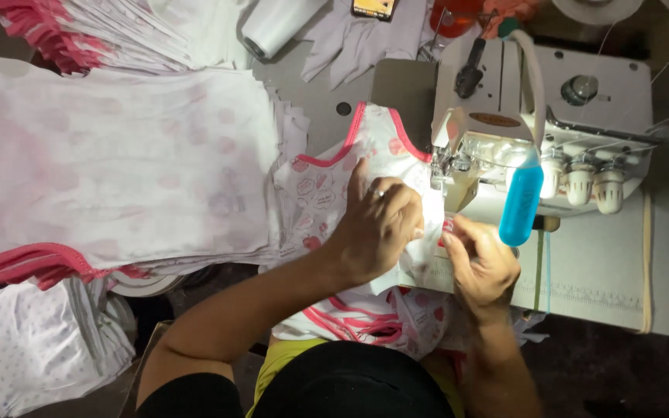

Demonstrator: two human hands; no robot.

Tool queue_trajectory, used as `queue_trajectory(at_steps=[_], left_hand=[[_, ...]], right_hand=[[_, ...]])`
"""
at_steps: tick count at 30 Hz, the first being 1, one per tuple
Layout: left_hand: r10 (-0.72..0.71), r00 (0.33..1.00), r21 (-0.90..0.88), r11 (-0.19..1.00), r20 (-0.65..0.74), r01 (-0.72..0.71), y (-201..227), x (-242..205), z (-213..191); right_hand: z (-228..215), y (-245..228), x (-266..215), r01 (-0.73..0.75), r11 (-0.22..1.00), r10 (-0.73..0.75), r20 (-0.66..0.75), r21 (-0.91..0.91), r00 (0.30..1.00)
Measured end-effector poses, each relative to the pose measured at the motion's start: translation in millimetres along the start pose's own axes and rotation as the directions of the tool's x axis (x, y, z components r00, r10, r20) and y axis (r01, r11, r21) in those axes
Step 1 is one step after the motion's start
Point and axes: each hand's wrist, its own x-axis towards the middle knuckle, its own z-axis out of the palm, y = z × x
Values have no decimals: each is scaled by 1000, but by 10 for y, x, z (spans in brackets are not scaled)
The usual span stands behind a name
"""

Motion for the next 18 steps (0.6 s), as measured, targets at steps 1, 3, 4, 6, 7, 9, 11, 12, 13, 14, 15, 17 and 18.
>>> queue_trajectory(at_steps=[1, 3, 4, 6, 7, 9, 11, 12, 13, 14, 15, 17, 18], left_hand=[[-62, 998, -70, 996, 0, 62, 55, -42, -15], [-124, 992, -137, 983, -3, 123, 139, -58, -5], [-149, 986, -116, 983, -74, 140, 173, -57, 16], [-174, 974, -99, 982, -144, 161, 176, -47, 54], [-170, 971, -130, 980, -168, 149, 146, -39, 75], [-171, 967, -163, 976, -190, 141, 92, -52, 81], [-230, 951, -187, 963, -205, 193, 21, -81, 27], [-235, 951, -189, 962, -199, 198, 38, -112, -10], [-256, 944, -281, 940, -207, 194, 57, -142, -46], [-276, 937, -372, 910, -212, 184, 77, -167, -81], [-277, 938, -375, 908, -207, 186, 199, -224, -80], [-401, 916, -649, 702, -19, 294, 440, -328, -87], [-402, 916, -651, 698, -12, 298, 520, -353, -51]], right_hand=[[-4, -83, 76, 106, 992, -106, 12, -60, 994], [53, -139, 206, 220, 968, -218, 30, -119, 976], [120, -123, 228, 247, 961, -245, 26, -123, 969], [206, -106, 261, 273, 954, -272, 26, -127, 962], [224, -103, 271, 267, 961, -266, 14, -76, 964], [221, 33, 206, 258, 966, -258, 7, -25, 966], [198, 282, 85, 82, 983, -64, -111, 167, 992], [223, 448, 29, 76, 983, -59, -106, 168, 993], [246, 616, -29, -180, 835, 325, -202, 520, 924], [263, 783, -91, -305, 503, 671, -142, 809, 728], [288, 761, -131, -309, 502, 675, -142, 808, 724], [337, 714, -182, -217, 281, 673, -31, 935, 739], [355, 513, -192, -221, 282, 677, -31, 934, 735]])
